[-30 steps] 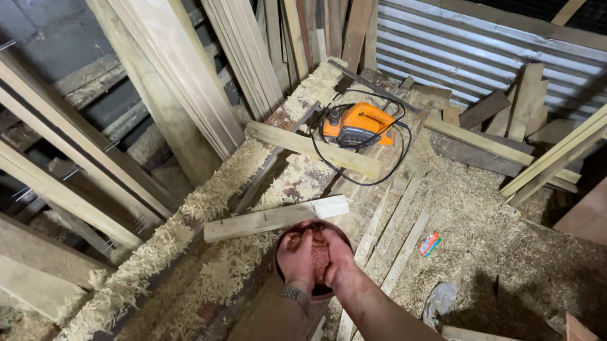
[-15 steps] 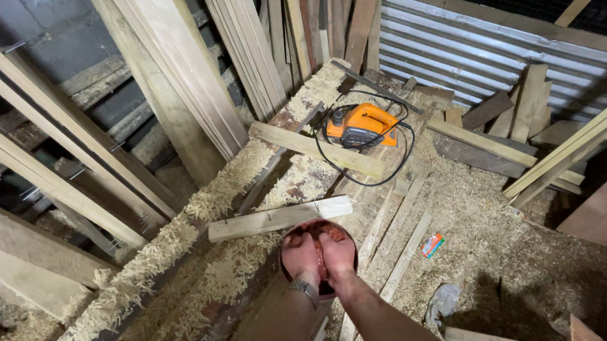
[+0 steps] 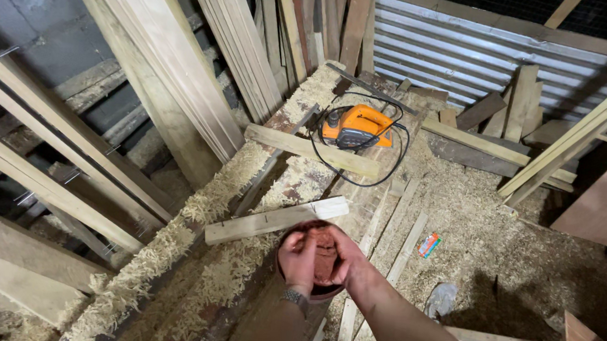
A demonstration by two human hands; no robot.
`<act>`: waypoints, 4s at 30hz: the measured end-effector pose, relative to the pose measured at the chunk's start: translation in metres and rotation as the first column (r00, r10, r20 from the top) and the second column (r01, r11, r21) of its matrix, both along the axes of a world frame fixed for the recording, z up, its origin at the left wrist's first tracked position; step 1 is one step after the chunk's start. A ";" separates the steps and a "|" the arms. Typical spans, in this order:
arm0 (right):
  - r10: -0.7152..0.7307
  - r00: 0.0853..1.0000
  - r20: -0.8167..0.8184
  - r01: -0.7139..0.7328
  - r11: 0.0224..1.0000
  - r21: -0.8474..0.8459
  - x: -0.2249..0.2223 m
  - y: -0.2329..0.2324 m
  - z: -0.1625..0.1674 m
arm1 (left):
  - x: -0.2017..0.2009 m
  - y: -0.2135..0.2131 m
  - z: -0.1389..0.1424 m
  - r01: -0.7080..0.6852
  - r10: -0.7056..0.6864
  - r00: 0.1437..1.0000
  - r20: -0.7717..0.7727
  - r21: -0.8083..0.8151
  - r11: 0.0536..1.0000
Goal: The person dips a cloth into a bucket of reddish-brown stain and wipes it onto a wooden shelf unit, coating the rails, legs and shelf edges. They rotate the unit and continue wiping stain across its surfaces.
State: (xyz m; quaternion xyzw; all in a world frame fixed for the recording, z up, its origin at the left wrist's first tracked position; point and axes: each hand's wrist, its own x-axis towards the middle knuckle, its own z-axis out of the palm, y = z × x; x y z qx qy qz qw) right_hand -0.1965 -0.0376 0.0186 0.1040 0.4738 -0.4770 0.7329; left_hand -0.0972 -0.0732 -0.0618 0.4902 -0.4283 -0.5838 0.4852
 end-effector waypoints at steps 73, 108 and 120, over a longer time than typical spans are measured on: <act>-0.578 0.680 -0.450 0.503 0.815 -0.287 0.024 -0.013 -0.026 | -0.016 0.007 0.053 -0.211 0.193 0.972 0.131 0.141 0.967; -0.370 -0.616 -0.696 -0.613 0.780 0.128 0.011 0.006 0.012 | -0.019 -0.021 0.002 0.536 0.062 0.472 -0.879 0.342 0.772; -0.389 -0.638 -0.664 -0.643 0.743 0.183 0.004 0.007 0.007 | -0.019 -0.019 0.002 0.518 0.114 0.549 -0.828 0.444 0.731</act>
